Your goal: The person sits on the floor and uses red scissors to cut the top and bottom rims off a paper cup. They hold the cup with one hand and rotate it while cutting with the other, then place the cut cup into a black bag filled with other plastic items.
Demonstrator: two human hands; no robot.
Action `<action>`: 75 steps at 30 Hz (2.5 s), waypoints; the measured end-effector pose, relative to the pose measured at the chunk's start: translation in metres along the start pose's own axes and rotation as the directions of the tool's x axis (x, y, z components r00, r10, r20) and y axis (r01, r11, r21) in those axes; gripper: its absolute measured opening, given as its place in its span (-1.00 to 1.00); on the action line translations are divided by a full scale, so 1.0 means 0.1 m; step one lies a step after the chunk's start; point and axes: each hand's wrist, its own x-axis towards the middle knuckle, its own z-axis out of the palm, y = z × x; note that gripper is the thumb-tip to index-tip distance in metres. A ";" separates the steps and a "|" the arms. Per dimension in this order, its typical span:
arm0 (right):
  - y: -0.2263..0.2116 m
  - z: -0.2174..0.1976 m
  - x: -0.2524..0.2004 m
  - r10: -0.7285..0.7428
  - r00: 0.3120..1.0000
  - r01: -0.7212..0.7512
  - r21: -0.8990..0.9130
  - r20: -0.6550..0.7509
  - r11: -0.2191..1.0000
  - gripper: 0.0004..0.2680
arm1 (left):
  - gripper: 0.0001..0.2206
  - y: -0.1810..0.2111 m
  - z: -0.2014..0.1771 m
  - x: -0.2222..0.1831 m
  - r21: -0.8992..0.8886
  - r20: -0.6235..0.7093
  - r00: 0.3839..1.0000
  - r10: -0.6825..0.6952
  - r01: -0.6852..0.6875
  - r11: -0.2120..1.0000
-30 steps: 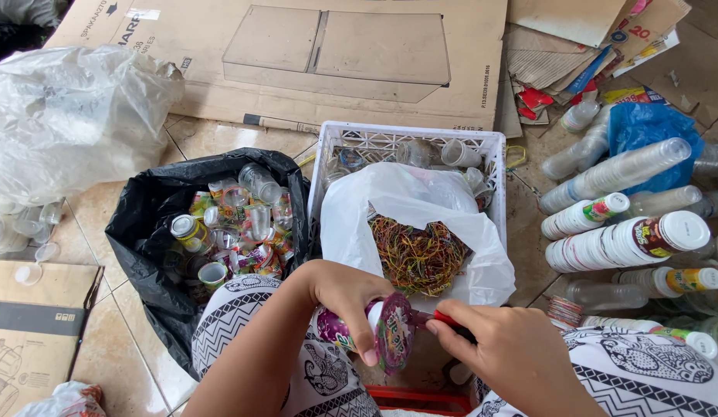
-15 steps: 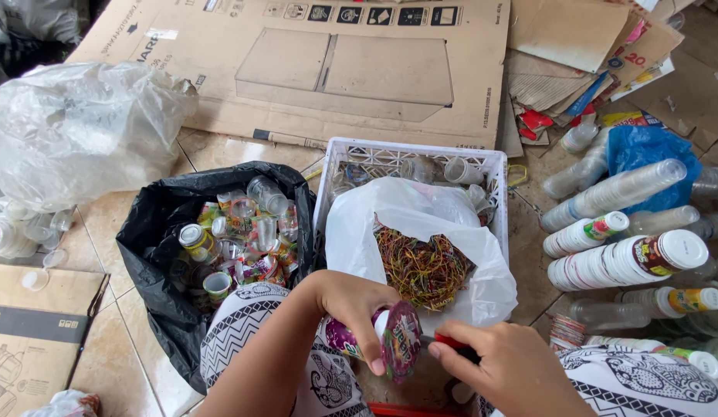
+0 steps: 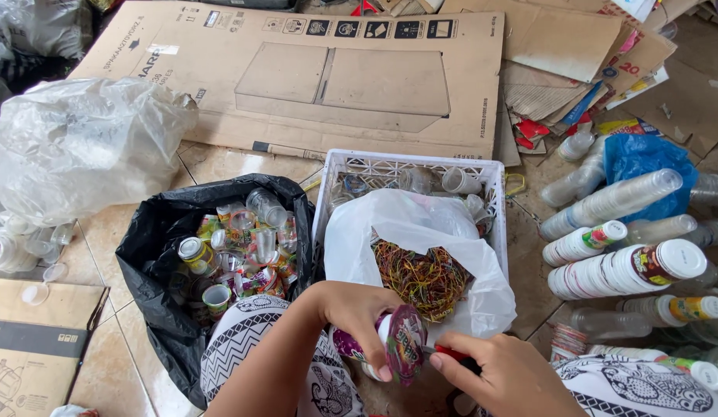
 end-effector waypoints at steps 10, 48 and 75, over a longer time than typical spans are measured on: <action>-0.05 -0.10 -0.07 0.054 0.997 -0.056 0.053 0.047 0.997 -0.76 | -0.67 0.13 0.03 -0.07 0.032 -0.093 0.996 0.000 0.003 0.999; -0.16 -0.21 -0.07 0.191 0.972 -0.210 -0.150 -0.137 0.966 -0.76 | -0.57 0.12 0.13 -0.05 0.262 -0.459 0.872 0.171 -0.051 0.964; -0.32 -0.23 0.04 0.152 0.950 -0.223 -0.252 -0.273 0.942 -0.76 | -0.40 0.08 0.20 -0.35 0.593 -0.565 0.647 0.512 -0.114 0.797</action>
